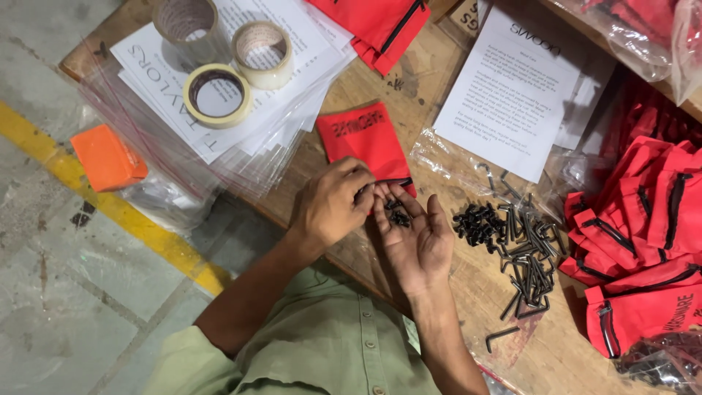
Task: The recorder packs metal screws and instruction manuals into small red pouches at a workbench.
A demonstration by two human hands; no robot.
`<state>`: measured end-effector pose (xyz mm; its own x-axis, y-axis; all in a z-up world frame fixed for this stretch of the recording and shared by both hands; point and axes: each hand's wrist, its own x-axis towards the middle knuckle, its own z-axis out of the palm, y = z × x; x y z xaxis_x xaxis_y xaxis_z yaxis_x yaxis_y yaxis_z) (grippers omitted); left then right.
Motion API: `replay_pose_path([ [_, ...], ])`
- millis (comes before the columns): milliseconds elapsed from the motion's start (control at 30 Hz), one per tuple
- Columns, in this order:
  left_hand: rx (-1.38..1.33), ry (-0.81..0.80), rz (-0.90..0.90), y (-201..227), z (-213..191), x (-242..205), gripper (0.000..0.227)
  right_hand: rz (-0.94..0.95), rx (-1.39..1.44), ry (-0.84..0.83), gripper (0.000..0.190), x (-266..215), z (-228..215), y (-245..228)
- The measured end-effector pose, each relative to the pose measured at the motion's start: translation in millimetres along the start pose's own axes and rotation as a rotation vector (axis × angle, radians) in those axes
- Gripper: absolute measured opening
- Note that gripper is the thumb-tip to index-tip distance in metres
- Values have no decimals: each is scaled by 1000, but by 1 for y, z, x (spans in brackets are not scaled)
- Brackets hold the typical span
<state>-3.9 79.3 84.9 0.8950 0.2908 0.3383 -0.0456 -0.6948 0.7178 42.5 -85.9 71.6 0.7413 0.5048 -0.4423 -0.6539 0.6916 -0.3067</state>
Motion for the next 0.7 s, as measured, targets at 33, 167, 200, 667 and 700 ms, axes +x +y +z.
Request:
replay_pose_path([
  [33, 6, 0, 8, 4, -1, 0, 13, -3, 6, -7, 62, 6, -14, -3],
  [167, -60, -13, 129, 21, -3, 0, 9, 33, 27, -338, 66, 18, -27, -8],
  [200, -85, 2, 179, 26, -3, 0, 9, 53, 19, -320, 68, 19, -21, -8],
  [667, -18, 252, 214, 40, -17, 2, 15, 46, -294, -297, 76, -1, 37, -16],
  [700, -19, 250, 192, 39, -16, 0, 16, 22, -367, -247, 70, -6, 43, -14],
])
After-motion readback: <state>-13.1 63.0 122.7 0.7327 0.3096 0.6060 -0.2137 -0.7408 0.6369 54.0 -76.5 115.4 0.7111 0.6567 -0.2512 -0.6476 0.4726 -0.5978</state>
